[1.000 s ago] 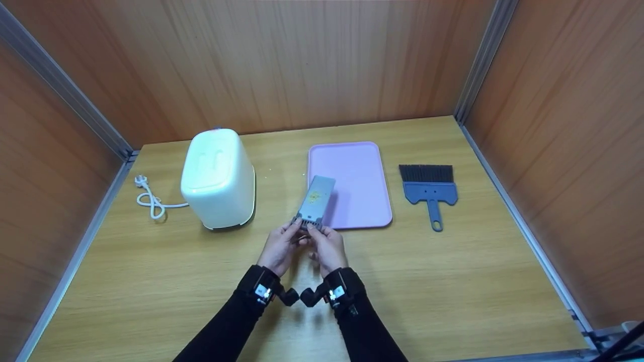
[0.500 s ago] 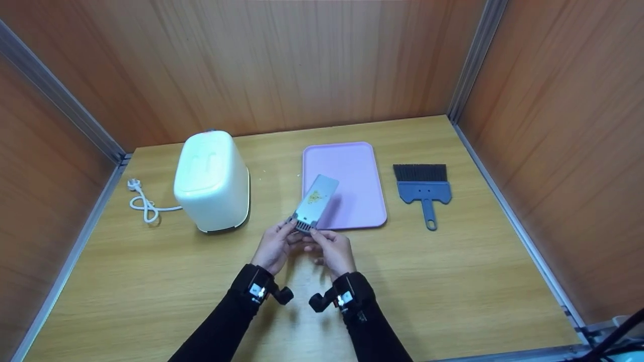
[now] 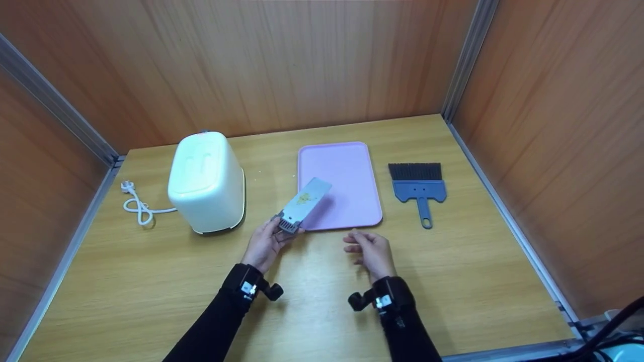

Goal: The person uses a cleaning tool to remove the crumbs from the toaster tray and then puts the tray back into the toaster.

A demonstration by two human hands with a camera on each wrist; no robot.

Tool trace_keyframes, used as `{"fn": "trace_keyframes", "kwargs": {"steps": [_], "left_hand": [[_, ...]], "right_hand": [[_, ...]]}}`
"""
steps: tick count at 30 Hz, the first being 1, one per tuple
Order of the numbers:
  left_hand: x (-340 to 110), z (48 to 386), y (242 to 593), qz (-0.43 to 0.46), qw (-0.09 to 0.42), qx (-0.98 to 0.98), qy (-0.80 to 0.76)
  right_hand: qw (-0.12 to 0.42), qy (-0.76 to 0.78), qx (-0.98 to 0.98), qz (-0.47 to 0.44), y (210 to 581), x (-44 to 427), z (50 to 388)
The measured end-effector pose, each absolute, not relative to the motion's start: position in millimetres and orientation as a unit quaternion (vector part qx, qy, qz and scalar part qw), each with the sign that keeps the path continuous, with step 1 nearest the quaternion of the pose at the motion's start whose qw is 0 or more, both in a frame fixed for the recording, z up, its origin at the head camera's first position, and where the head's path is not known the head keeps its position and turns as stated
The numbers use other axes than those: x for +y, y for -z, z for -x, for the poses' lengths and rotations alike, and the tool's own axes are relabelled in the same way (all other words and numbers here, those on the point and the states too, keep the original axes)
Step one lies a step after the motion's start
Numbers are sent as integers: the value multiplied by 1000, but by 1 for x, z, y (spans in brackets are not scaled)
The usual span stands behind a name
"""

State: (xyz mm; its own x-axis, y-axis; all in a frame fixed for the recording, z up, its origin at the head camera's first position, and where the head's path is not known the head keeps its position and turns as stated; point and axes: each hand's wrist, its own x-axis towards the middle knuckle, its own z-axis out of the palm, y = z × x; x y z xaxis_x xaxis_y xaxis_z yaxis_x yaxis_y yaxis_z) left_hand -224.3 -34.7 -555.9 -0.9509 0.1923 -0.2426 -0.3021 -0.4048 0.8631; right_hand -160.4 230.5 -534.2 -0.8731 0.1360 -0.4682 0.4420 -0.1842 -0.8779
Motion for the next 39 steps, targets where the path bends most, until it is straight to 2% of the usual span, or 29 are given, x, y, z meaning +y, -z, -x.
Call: {"fn": "trace_keyframes", "kwargs": {"steps": [11,16,24,39], "left_hand": [[-45,233,563,56,126,532,-835],[-47,237,564,64,116,534,-835],[-53,248,569,66,109,523,-843],[-55,249,579,68,103,564,-817]], "right_hand": [[90,651,689,-306,524,334,188],[86,527,793,-292,520,365,204],[78,323,906,-261,529,378,220],[110,306,915,-240,536,383,226]]}}
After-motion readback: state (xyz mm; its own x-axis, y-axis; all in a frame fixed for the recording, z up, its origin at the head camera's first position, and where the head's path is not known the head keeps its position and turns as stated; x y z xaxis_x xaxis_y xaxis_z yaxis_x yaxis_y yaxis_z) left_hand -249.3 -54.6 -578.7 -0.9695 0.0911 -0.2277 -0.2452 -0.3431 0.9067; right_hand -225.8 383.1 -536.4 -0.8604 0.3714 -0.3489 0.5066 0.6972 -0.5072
